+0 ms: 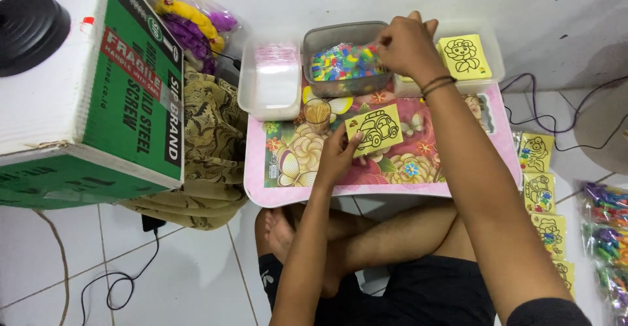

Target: Assembling and preparing sand art kits by peeling adhesive sections on cards and organizing them on a tray.

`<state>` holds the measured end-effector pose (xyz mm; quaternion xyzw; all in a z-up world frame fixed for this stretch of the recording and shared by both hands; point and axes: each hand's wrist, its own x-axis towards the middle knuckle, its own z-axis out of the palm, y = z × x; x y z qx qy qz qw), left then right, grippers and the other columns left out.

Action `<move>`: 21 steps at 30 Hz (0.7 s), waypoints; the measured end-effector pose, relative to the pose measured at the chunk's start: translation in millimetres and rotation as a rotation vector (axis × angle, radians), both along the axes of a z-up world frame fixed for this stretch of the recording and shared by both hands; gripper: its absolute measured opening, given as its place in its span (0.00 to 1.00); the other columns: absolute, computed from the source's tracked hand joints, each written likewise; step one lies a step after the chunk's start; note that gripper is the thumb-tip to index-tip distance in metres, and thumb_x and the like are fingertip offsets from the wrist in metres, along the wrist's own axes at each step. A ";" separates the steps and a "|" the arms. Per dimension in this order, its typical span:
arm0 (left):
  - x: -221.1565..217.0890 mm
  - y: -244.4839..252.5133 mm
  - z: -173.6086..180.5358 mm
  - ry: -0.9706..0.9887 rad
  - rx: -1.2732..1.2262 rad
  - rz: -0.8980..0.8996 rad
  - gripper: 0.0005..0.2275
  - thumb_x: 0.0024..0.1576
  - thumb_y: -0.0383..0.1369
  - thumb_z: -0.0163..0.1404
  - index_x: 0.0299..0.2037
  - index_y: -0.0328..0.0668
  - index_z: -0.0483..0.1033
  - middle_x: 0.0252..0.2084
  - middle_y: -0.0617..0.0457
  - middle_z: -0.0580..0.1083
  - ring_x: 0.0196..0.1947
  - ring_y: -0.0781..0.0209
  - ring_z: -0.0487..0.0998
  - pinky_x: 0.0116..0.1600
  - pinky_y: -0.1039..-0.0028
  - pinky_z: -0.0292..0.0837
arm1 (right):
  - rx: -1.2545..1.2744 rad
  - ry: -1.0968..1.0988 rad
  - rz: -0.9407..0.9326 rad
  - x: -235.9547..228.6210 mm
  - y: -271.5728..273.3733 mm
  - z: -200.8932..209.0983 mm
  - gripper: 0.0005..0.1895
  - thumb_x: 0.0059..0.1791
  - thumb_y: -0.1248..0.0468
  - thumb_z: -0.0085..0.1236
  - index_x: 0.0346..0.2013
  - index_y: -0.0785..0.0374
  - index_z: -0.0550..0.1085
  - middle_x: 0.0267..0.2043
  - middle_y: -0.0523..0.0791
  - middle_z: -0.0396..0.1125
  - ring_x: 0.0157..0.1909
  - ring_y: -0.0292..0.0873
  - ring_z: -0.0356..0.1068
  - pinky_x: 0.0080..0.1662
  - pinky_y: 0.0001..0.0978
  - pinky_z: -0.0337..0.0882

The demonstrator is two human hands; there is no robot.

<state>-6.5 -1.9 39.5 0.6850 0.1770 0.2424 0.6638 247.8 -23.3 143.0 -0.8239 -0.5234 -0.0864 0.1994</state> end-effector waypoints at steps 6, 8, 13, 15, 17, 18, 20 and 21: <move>1.7 -1.8 -1.6 0.010 0.050 0.016 0.14 0.62 0.35 0.49 0.54 0.33 0.72 0.37 0.49 0.79 0.29 0.66 0.78 0.32 0.79 0.71 | 0.362 0.209 0.110 -16.2 -75.3 -3.9 0.03 0.48 0.71 0.66 0.33 0.68 0.79 0.32 0.45 0.71 0.33 0.40 0.66 0.39 0.32 0.67; 0.3 -5.0 2.4 -0.012 0.032 0.010 0.15 0.62 0.35 0.49 0.54 0.33 0.73 0.36 0.49 0.79 0.27 0.67 0.76 0.31 0.80 0.69 | 0.375 0.311 0.057 -21.6 -88.6 -7.3 0.02 0.48 0.72 0.65 0.33 0.68 0.78 0.31 0.44 0.70 0.32 0.38 0.64 0.37 0.29 0.67; -2.1 -11.2 9.4 -0.078 -0.112 -0.026 0.15 0.63 0.32 0.49 0.56 0.31 0.71 0.35 0.48 0.78 0.21 0.65 0.75 0.25 0.77 0.72 | 0.474 0.527 0.038 -18.7 -92.1 -14.5 0.01 0.52 0.71 0.62 0.36 0.67 0.78 0.29 0.43 0.71 0.29 0.33 0.65 0.33 0.23 0.65; -3.5 -11.3 9.6 -0.078 -0.086 -0.017 0.13 0.63 0.33 0.49 0.54 0.32 0.72 0.33 0.49 0.78 0.19 0.66 0.75 0.24 0.78 0.70 | 0.531 0.507 0.078 -9.1 -81.6 -21.7 0.01 0.50 0.73 0.63 0.35 0.67 0.78 0.29 0.43 0.73 0.28 0.32 0.69 0.33 0.22 0.67; -4.1 -11.6 10.1 -0.062 -0.062 -0.001 0.14 0.63 0.33 0.49 0.54 0.32 0.72 0.32 0.50 0.78 0.19 0.66 0.74 0.24 0.79 0.70 | 0.546 0.502 0.052 -6.2 -67.5 -22.1 0.02 0.50 0.72 0.64 0.34 0.67 0.78 0.27 0.42 0.71 0.26 0.31 0.65 0.31 0.21 0.64; -4.3 -11.2 10.0 -0.045 -0.043 0.008 0.14 0.63 0.34 0.49 0.55 0.32 0.72 0.32 0.50 0.77 0.19 0.67 0.74 0.23 0.79 0.69 | 0.558 0.496 0.019 -4.8 -60.0 -22.6 0.03 0.49 0.72 0.65 0.33 0.67 0.78 0.24 0.40 0.69 0.24 0.30 0.60 0.29 0.21 0.62; -3.3 -9.3 7.1 -0.026 -0.008 0.027 0.14 0.63 0.34 0.49 0.54 0.33 0.73 0.32 0.51 0.78 0.20 0.68 0.74 0.24 0.80 0.68 | 0.528 0.466 0.019 -2.9 -48.0 -21.9 0.04 0.49 0.70 0.68 0.32 0.66 0.80 0.23 0.40 0.69 0.23 0.30 0.59 0.29 0.21 0.62; -2.6 -8.6 5.2 -0.006 0.025 0.040 0.14 0.62 0.33 0.50 0.54 0.34 0.74 0.33 0.51 0.79 0.21 0.69 0.74 0.25 0.80 0.66 | 0.495 0.434 0.014 -1.9 -42.3 -21.9 0.05 0.48 0.69 0.72 0.31 0.65 0.82 0.22 0.40 0.68 0.23 0.30 0.59 0.28 0.22 0.61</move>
